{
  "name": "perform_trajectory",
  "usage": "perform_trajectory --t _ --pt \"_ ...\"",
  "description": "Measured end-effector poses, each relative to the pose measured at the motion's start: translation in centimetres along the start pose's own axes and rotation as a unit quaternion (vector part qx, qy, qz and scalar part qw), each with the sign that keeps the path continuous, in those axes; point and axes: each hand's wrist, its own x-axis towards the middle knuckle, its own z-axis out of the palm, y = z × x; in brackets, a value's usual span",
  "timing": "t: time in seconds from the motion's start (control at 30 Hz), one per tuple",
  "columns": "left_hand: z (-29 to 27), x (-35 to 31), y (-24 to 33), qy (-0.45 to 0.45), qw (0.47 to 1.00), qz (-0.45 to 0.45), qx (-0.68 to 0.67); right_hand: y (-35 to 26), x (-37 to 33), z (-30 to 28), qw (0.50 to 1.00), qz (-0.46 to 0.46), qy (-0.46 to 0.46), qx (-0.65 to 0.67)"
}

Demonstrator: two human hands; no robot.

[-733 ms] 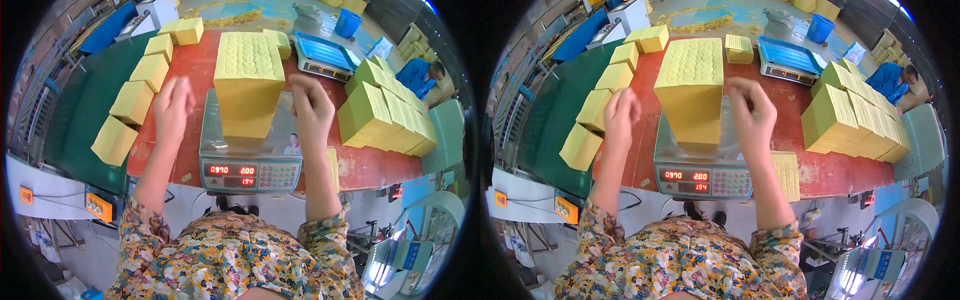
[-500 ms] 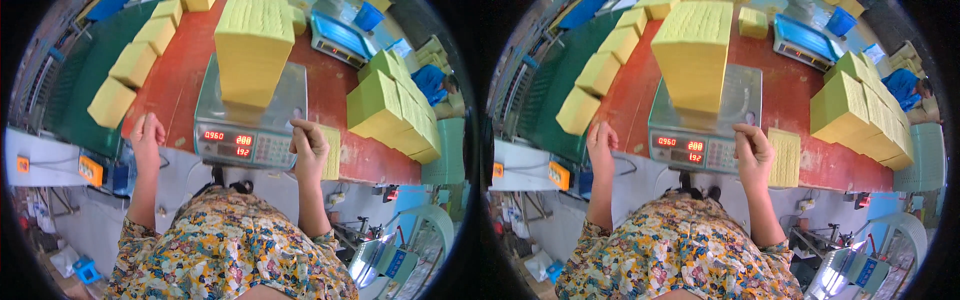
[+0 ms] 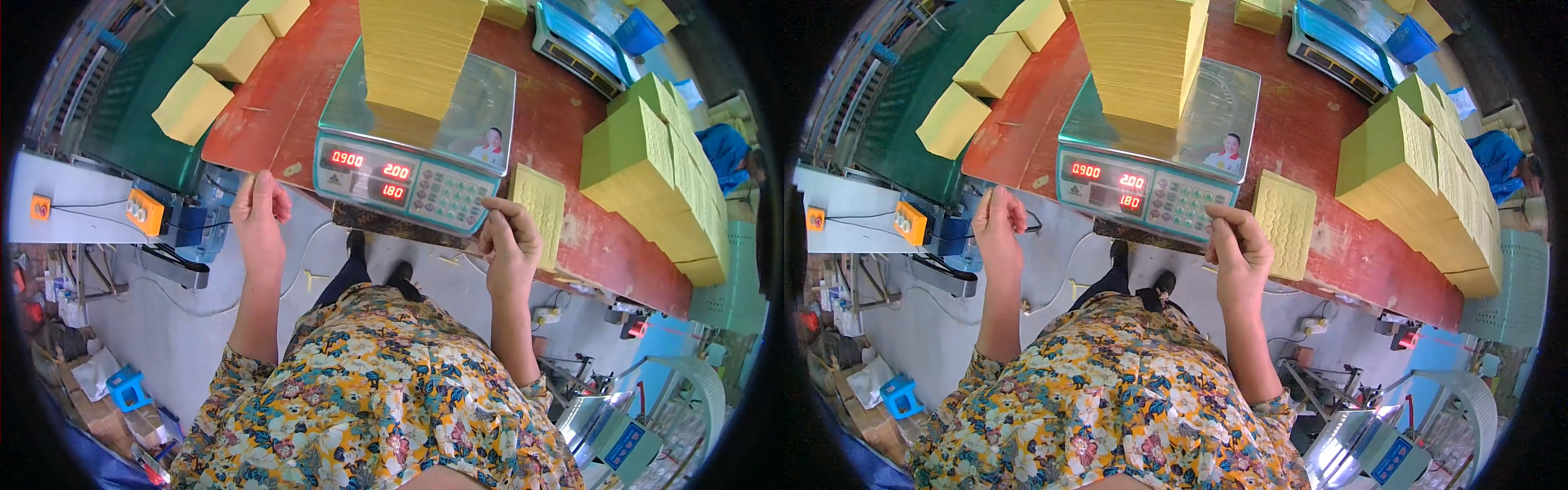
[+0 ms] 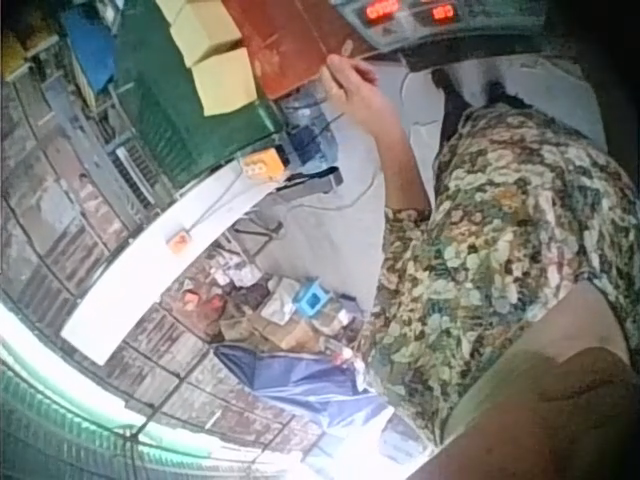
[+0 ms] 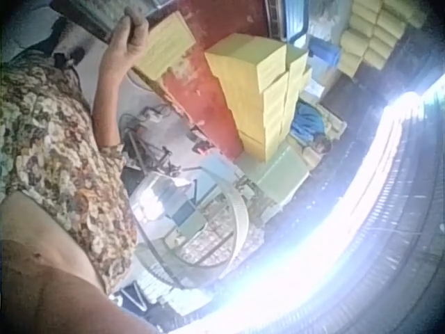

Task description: Weighing and stacking yellow paper blocks at a production workstation.

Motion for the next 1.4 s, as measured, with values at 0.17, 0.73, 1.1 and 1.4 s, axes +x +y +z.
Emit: perform_trajectory --t 0.17,0.73,1.1,1.4 --pt "0.2 -0.4 0.0 -0.012 1.000 0.011 0.001 0.1 -0.9 -0.8 1.000 -0.005 0.010 -0.010" --pt "4.4 7.9 2.5 -0.116 0.991 0.051 -0.034 -0.6 3.4 4.4 0.999 -0.003 0.030 -0.017" --pt "16.6 25.0 -2.3 -0.274 0.935 -0.100 -0.204 0.5 14.7 10.5 0.989 -0.070 0.104 0.079" --pt "20.5 22.2 -2.7 -0.418 0.885 -0.143 -0.149 2.1 12.6 11.6 0.980 -0.078 0.168 0.070"
